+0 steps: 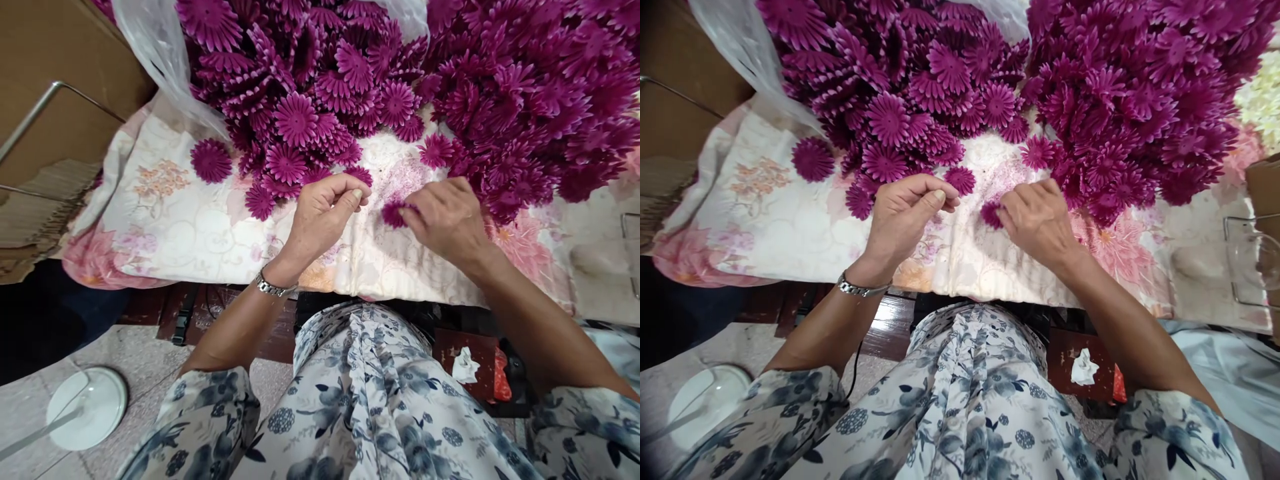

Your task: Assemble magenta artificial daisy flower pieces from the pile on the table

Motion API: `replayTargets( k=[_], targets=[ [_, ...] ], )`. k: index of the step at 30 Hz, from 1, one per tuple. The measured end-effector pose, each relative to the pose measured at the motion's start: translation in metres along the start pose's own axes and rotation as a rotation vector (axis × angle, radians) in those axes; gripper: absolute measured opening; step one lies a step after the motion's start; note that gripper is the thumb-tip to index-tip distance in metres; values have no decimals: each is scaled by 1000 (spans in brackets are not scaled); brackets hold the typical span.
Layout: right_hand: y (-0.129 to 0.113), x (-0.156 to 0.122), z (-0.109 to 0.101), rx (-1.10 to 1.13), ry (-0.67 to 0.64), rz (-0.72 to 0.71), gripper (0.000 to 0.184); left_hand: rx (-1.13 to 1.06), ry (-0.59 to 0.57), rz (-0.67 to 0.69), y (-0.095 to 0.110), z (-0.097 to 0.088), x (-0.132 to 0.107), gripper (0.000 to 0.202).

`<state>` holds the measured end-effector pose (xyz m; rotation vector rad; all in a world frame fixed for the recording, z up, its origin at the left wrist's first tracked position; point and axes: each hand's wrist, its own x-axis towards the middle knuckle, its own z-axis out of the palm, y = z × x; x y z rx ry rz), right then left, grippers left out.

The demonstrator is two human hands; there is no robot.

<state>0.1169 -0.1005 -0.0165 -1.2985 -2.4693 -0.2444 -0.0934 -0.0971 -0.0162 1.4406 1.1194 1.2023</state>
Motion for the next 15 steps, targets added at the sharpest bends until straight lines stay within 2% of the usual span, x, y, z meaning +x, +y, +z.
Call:
replayTargets(
  k=[3,6,8,12,15],
  targets=[
    [-6,4,-1,5,57,38,21,-4,-12,6,-1,-1,1,13],
    [-20,6,-2,150,-7,-59,20,-16,-12,16,-3,-4,2,13],
    [-25,9,2,146,-52,-90,22,-22,-9,23,-4,-6,3,13],
    [-20,19,8,18,35,33,24,-38,-3,28,-5,-8,3,13],
    [-24,22,8,115,60,28,22,-55,24,41,-5,-10,4,13]
  ],
)
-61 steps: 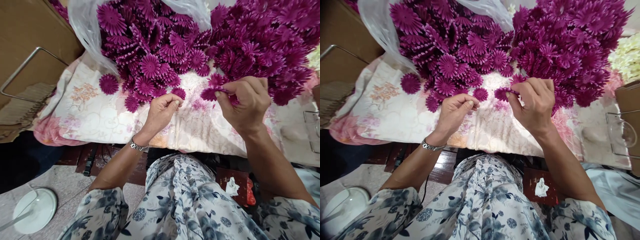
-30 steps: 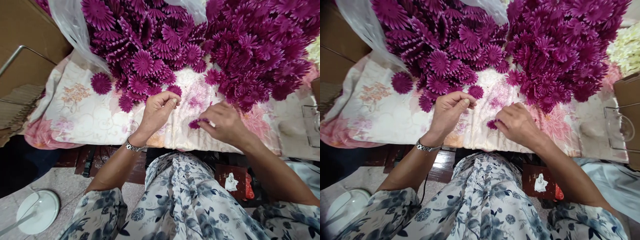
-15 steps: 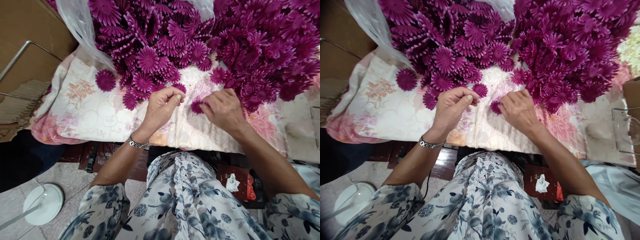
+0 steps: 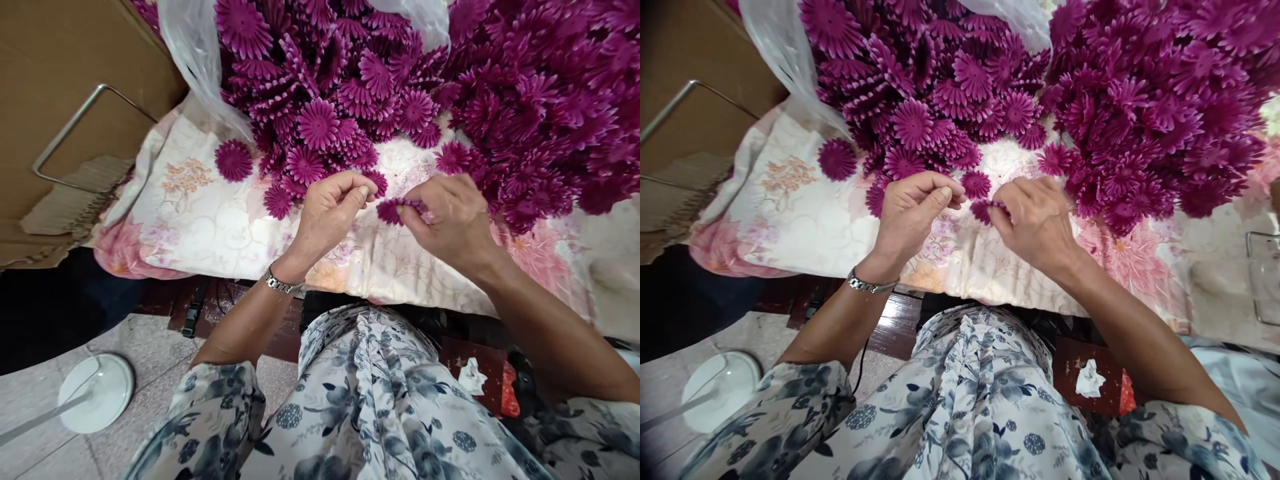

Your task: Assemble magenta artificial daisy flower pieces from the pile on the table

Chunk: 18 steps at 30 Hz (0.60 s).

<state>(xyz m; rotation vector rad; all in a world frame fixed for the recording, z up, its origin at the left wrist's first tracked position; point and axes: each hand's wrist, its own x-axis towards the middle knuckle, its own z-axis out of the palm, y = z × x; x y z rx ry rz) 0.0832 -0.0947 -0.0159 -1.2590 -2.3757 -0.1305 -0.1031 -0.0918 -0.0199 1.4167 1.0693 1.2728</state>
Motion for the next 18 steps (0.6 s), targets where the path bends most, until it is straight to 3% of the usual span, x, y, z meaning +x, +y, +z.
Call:
replayTargets(
  k=[4,8,11,14,18],
  targets=[
    [-6,5,10,26,-98,-65,22,0,26,6,0,-2,1,15],
    [14,16,11,-140,-32,42,21,-18,4,15,1,-3,0,13],
    [22,15,2,-105,67,89,15,-29,7,-12,0,-3,-1,13],
    [15,7,-1,11,24,30,15,-38,5,-27,-1,-1,-1,13],
    [17,4,3,-96,-25,35,20,-27,-34,-9,0,2,-1,13]
  ],
)
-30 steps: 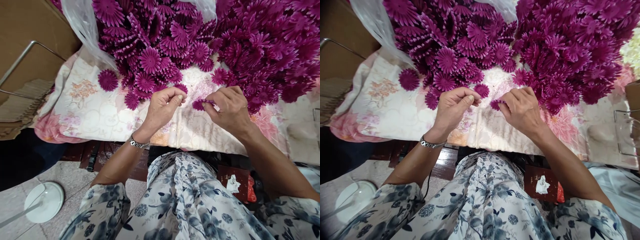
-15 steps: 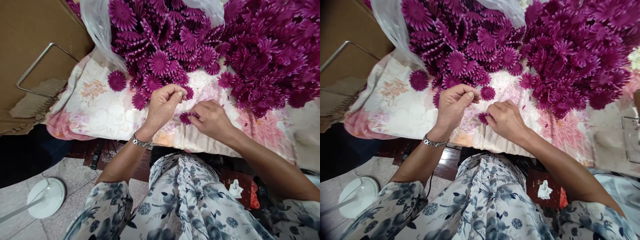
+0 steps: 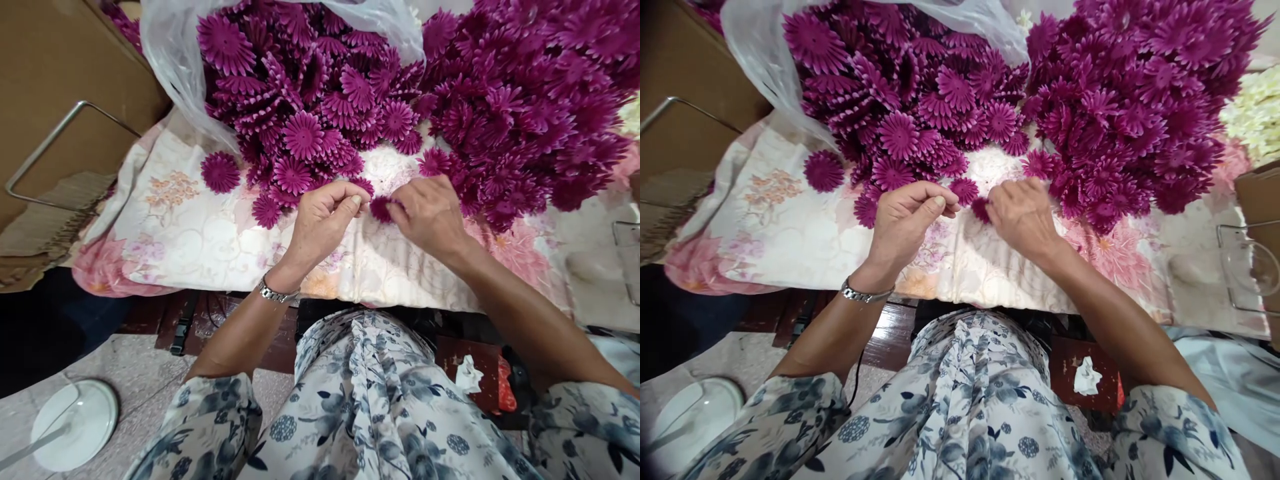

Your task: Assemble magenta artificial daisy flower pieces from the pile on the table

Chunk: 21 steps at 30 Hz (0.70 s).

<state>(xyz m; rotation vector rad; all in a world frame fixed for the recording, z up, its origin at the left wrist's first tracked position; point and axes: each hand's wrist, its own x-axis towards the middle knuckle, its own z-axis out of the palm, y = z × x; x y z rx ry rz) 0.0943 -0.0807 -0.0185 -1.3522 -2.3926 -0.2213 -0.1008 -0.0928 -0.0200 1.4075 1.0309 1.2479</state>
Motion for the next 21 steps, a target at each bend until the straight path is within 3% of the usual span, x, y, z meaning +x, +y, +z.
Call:
replayTargets(
  k=[3,8,11,15,21],
  targets=[
    [12,-2,-5,15,37,84,14,4,0,0,1,0,-1,12],
    [19,-10,-9,42,-49,-39,18,3,26,-20,1,0,-1,13],
    [23,-11,-8,-57,19,-7,23,21,3,-31,3,2,-1,12],
    [29,-10,-11,10,74,45,18,34,-8,-30,4,4,0,12],
    [23,-8,1,-5,-41,2,22,43,-24,-10,3,9,1,14]
  ],
)
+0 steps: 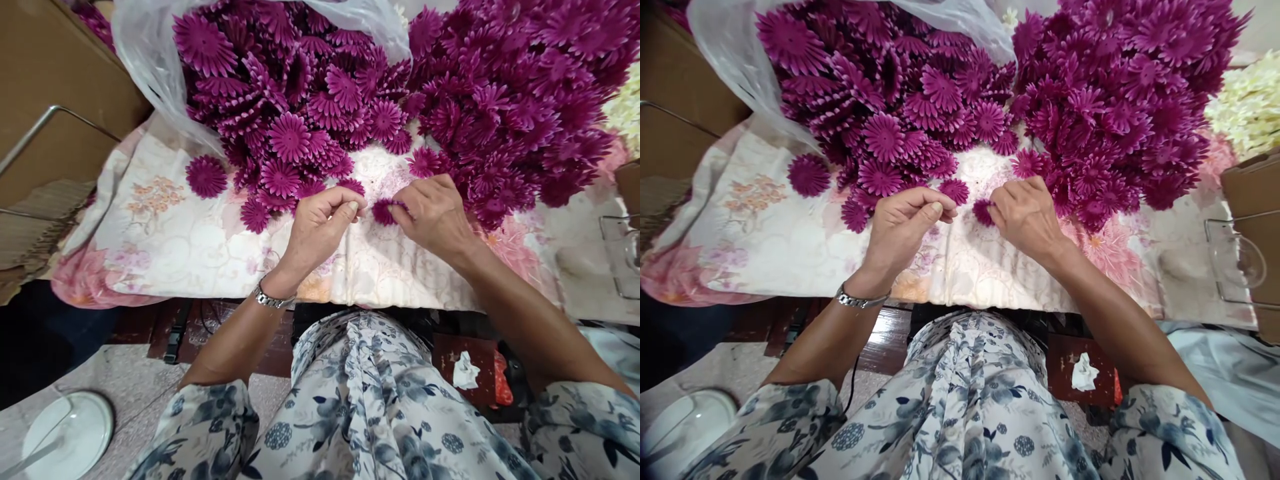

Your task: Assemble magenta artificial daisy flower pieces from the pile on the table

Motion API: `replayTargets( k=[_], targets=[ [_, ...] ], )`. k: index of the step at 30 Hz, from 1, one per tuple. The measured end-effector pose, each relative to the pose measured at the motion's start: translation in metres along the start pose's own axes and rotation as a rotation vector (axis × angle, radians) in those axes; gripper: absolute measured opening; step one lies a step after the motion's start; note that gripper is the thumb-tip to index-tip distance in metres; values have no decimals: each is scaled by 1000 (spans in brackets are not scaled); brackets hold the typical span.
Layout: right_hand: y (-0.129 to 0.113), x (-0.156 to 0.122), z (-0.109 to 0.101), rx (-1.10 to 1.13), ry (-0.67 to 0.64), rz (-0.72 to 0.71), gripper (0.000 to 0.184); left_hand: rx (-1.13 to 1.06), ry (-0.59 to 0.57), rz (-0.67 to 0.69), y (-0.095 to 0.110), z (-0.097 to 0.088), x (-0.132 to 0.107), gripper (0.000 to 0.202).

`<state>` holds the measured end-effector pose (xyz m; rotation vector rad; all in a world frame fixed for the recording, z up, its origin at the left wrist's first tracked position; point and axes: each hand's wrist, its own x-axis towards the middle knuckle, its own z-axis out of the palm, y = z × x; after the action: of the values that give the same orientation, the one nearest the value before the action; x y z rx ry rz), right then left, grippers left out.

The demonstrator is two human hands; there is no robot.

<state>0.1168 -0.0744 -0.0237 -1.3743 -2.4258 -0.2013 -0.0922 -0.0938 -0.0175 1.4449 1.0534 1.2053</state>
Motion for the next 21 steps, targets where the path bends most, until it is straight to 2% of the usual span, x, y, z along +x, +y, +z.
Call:
replayTargets(
  k=[3,6,8,10,12,14,17,21],
  targets=[
    [6,4,0,-23,28,60,21,0,-9,1,1,1,0,15],
    [13,2,-14,10,84,76,18,1,1,-11,1,0,-1,15],
    [16,-4,-24,33,80,49,17,0,9,-20,1,-1,-1,15],
    [17,-10,-29,31,19,-44,17,2,11,-22,1,-2,-1,14],
    [18,-15,-26,-24,-19,-157,18,8,8,-25,2,-2,-2,14],
    [22,-16,-18,-109,14,-203,22,16,-1,-32,3,-1,-3,15],
    [29,-10,-8,-183,84,-138,24,30,-8,-47,6,0,-4,14],
    [31,-6,-9,-118,121,-65,19,35,9,-55,7,0,-4,14]
  ],
)
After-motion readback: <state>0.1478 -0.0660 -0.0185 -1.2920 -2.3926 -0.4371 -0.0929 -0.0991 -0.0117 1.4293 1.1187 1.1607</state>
